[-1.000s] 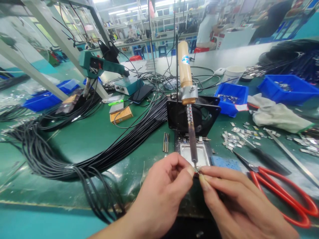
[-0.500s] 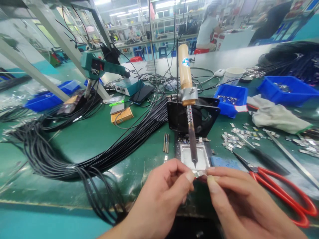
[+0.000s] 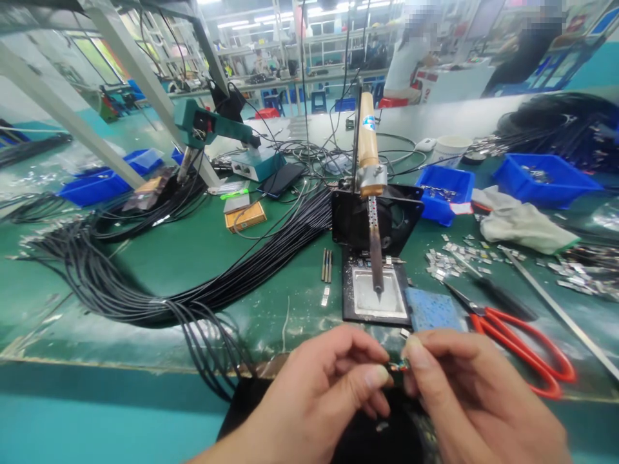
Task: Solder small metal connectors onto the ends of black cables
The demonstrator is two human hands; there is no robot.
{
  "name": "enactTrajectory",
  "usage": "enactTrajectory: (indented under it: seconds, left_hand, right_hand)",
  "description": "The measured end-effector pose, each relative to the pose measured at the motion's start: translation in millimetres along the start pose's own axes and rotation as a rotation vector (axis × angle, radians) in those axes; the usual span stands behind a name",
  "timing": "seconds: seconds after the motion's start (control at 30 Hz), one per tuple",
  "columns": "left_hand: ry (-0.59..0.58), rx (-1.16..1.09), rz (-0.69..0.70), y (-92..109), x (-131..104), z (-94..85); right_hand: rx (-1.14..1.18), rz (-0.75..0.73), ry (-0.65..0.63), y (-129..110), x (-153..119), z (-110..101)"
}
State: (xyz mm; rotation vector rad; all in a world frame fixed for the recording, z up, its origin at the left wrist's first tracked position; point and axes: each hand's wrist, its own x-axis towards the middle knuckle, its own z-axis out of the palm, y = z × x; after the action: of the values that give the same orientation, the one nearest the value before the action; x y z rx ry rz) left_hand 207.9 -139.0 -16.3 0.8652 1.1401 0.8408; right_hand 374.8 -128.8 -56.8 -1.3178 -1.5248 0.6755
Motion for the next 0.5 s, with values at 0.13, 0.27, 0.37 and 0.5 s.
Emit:
enactTrajectory:
  seconds: [0.13,0.27,0.37,0.5]
  left_hand:
    - [0.013,-0.027,0.032,-4,-5,3.2]
    - [-0.009,0.012,0.061,-5,-9,4.6]
    - [-0.021,0.143,0.099,-4,-11,4.4]
    - [-0.05,0.272,0.111,-4,-14,5.3]
  right_hand:
    - [0.036,-0.03,-0.006,-3,-5,-1]
    - [0.058,-0.039,-0.011,-6,-9,-2]
    - [0.084,-0.016,-0.029,-8,-13,-4]
    - [0.117,0.013,-0.032,-11,-19,-3]
